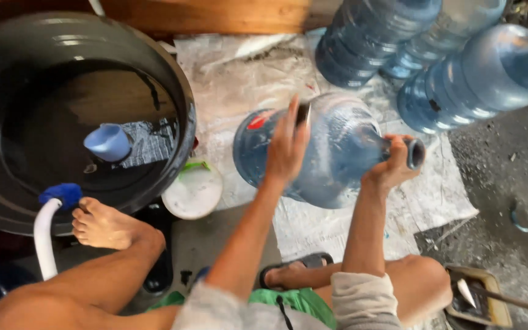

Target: The person scrubs the exterior of a large blue water jug using a black sponge and a white cleaning solution. They rotate the jug to clean different sides and the neck area, then rinse the sponge in a nearby bucket.

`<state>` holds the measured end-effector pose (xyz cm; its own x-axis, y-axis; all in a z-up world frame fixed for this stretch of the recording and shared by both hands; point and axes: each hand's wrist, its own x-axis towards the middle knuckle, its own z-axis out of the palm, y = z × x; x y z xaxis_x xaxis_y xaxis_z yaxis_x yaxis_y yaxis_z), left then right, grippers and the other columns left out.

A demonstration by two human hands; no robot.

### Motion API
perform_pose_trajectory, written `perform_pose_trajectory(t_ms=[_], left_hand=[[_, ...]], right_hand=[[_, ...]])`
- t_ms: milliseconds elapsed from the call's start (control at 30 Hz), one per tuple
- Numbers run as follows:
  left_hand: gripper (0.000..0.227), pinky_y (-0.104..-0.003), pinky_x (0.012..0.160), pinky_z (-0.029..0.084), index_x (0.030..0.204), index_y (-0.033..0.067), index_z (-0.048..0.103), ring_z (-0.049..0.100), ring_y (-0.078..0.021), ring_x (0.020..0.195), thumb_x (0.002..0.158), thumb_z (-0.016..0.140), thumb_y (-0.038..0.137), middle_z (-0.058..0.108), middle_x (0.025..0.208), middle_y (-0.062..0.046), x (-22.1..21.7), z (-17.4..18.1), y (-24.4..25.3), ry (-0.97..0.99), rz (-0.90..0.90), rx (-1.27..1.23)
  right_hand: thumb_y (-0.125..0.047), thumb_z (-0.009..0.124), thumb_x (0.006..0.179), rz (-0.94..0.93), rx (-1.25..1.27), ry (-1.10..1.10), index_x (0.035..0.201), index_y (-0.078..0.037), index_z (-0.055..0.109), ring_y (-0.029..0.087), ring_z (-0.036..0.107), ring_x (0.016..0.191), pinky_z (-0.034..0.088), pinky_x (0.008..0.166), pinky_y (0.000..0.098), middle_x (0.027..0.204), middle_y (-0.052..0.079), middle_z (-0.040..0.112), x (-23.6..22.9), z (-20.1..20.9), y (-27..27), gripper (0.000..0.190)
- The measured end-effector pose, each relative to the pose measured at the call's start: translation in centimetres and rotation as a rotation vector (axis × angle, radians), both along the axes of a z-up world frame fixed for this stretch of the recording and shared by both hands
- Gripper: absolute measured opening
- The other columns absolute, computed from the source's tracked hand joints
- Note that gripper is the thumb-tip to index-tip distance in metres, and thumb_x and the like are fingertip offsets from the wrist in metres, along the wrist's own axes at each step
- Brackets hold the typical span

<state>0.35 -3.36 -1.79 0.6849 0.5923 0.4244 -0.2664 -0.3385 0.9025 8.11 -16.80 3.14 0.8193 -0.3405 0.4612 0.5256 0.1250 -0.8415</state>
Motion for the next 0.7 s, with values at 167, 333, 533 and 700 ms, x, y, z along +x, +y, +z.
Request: perform_pose_trajectory(t_ms=[167,333,533,700], left_hand=[[0.061,-0.052,0.108,0.026,0.145,-0.0034,0.028,0.032,-0.0473,0.131,0.091,0.048,0.018,0.031,0.143,-0.032,-2.9,-6.3,-6.8,-0.068,0.088,-0.001],[0.063,-0.045,0.109,0.033,0.145,0.0179,0.037,0.043,-0.0368,0.129,0.086,0.053,0.033,0.043,0.142,-0.018,4.1,-4.0,1.7,0.088,-0.287,-0.334],[0.058,-0.049,0.093,0.044,0.143,0.0027,0.035,0.053,-0.048,0.11,0.094,0.044,0.031,0.051,0.122,-0.033,-3.1,-5.3,-6.2,-0.05,0.067,-0.018],[0.057,-0.046,0.106,0.034,0.142,0.0021,0.038,0.043,-0.0413,0.126,0.091,0.052,0.024,0.042,0.139,-0.025,-1.6,-8.5,-7.2,-0.076,0.12,0.0]], right_hand=[[-0.008,0.06,0.073,0.034,0.096,0.039,0.075,-0.004,0.053,0.018,0.054,0.064,0.045,0.066,0.0287,0.064,0.011,0.053,1.9,-1.0,-1.6,0.008],[-0.015,0.055,0.069,0.193,0.15,0.06,0.072,-0.007,0.048,0.015,0.052,0.07,0.042,0.071,0.0232,0.068,0.007,0.05,-2.0,1.1,-1.4,0.01],[-0.021,0.057,0.074,-0.006,0.121,0.13,0.079,-0.01,0.051,0.017,0.05,0.062,0.043,0.057,0.0281,0.065,0.01,0.053,1.7,-2.6,-4.4,0.013],[-0.018,0.059,0.075,0.01,0.024,0.071,0.079,-0.009,0.052,0.015,0.049,0.064,0.046,0.061,0.0276,0.07,0.011,0.055,-1.2,-0.6,-3.4,0.012]])
